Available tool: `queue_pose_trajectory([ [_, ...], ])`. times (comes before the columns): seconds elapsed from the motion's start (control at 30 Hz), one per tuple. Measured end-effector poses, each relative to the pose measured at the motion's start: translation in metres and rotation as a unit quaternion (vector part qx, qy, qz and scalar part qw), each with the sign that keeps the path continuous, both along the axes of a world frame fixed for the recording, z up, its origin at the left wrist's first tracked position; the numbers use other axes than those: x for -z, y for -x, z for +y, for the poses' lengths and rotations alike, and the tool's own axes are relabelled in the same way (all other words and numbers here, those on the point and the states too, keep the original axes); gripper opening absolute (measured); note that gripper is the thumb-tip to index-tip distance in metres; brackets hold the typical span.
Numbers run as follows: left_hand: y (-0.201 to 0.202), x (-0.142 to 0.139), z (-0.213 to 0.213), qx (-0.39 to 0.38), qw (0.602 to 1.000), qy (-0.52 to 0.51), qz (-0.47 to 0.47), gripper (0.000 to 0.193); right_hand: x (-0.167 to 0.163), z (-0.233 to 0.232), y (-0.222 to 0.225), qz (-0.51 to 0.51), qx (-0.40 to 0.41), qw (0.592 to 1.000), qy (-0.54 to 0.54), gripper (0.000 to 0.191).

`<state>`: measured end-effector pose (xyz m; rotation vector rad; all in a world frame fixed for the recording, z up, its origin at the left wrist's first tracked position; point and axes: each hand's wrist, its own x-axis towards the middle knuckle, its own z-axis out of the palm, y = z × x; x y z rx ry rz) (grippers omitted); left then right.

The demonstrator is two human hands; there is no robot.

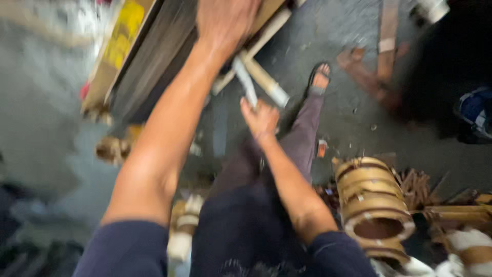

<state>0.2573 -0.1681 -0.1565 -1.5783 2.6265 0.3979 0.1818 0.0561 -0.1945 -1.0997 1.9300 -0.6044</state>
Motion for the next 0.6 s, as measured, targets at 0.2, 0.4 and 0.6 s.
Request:
queue_pose_trajectory([
  [0.2,0.003,-0.032,-0.011,0.101,0.988,0.113,0.026,0.061,0.045,-0.041,0.008,0.007,-0.083,0.996,0.031,0.052],
  [0.4,-0.002,-0.013,-0.004,0.100,0.986,0.134,0.011,0.056,-0.006,-0.027,0.159,-0.089,-0.245,0.959,-0.113,0.063],
  [0.6,0.002,-0.013,-0.004,0.094,0.985,0.146,-0.010,0.055,-0.109,-0.130,0.311,-0.029,-0.083,0.996,-0.014,0.041],
])
